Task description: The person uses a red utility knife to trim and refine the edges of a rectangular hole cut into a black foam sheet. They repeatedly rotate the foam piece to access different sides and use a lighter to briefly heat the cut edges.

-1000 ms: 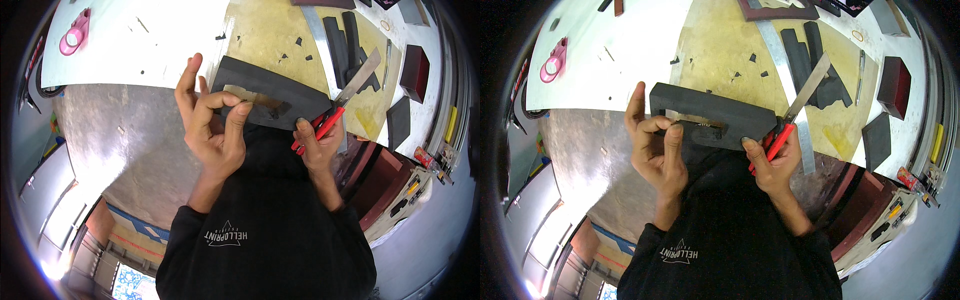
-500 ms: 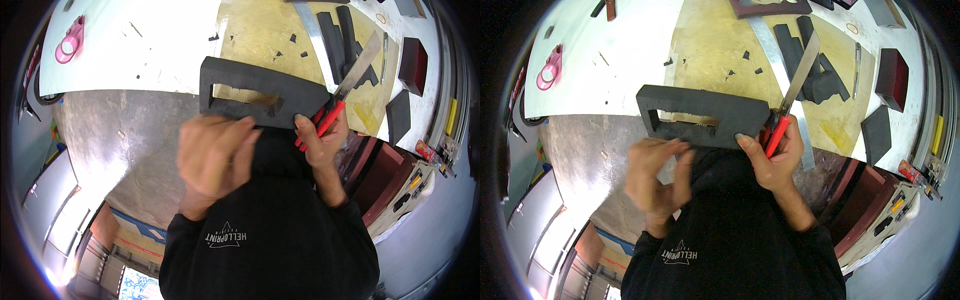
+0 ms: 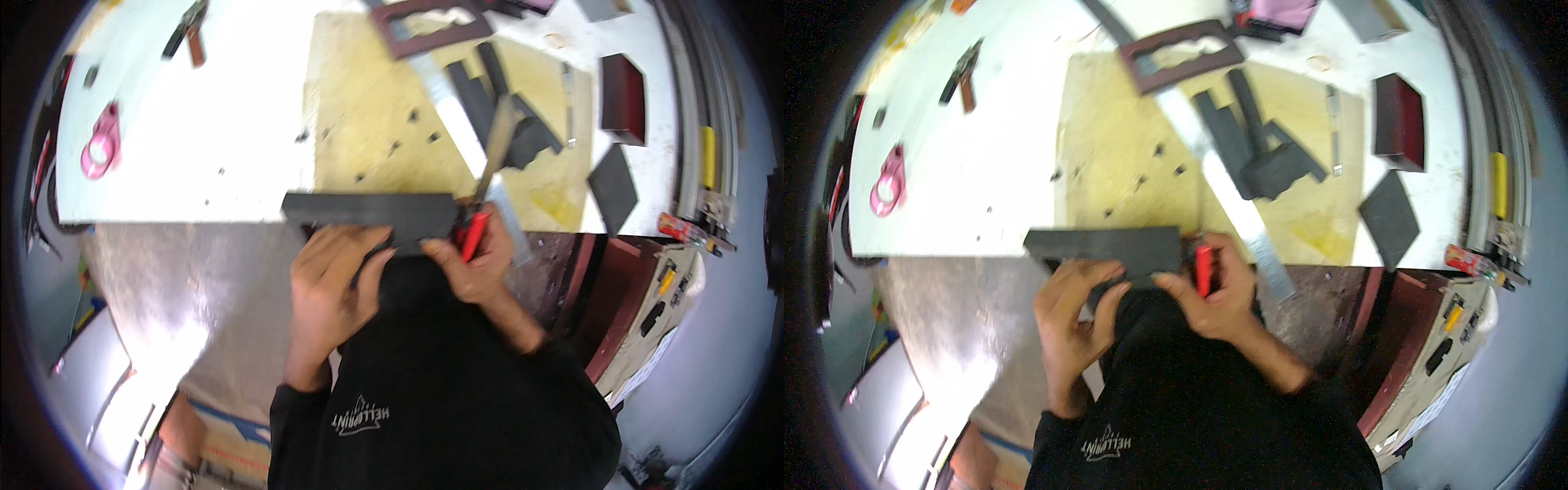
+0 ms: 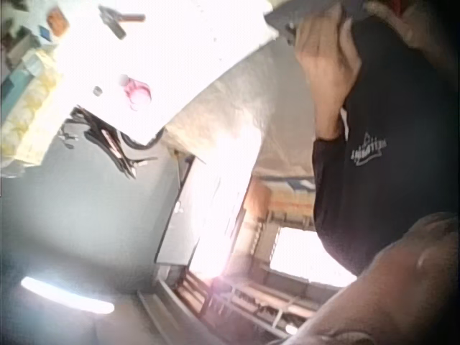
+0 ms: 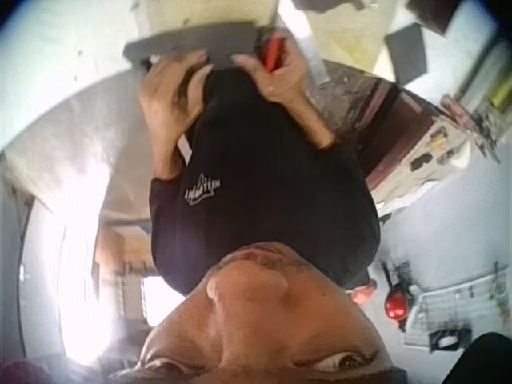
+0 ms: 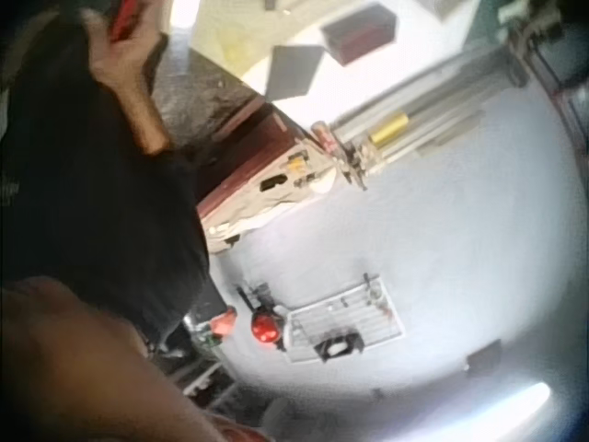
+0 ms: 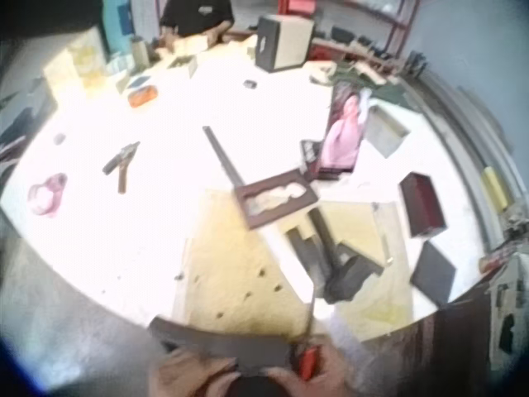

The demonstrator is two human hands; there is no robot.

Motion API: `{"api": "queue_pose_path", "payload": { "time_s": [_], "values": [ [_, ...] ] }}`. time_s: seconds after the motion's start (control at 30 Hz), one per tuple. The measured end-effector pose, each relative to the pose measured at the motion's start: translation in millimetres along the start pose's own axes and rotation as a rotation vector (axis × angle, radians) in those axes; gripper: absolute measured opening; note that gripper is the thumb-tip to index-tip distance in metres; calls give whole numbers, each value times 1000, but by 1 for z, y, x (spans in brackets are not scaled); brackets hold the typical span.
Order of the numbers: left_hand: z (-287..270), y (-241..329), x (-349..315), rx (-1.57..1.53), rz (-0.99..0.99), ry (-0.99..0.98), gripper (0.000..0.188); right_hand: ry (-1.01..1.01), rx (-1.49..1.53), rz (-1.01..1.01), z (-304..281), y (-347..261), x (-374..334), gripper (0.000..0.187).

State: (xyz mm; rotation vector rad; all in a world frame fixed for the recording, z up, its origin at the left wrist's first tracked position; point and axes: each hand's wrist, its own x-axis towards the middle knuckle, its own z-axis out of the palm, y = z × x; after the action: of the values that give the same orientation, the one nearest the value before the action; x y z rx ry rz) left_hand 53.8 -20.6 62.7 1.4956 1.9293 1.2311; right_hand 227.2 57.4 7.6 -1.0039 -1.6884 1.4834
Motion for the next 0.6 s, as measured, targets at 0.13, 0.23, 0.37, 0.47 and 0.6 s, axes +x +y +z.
{"api": "queue_pose_path", "payload": {
  "time_s": [0.13,0.23,0.37,0.47,0.6],
  "values": [
    [2,4,0,-54,-63,8,17,-39,119,-23,2,-5,5,44],
    [3,5,1,-69,-76,-9,17,-55,121,-20,-2,1,4,44],
    [1,9,1,-59,-162,-47,15,-72,60,-35,-5,9,5,46],
    [1,7,-3,41,-99,-3,15,-60,48,-38,-1,10,7,48],
    [5,0,-5,118,30,53,18,-56,-56,-50,2,-16,16,46]
  ]
}}
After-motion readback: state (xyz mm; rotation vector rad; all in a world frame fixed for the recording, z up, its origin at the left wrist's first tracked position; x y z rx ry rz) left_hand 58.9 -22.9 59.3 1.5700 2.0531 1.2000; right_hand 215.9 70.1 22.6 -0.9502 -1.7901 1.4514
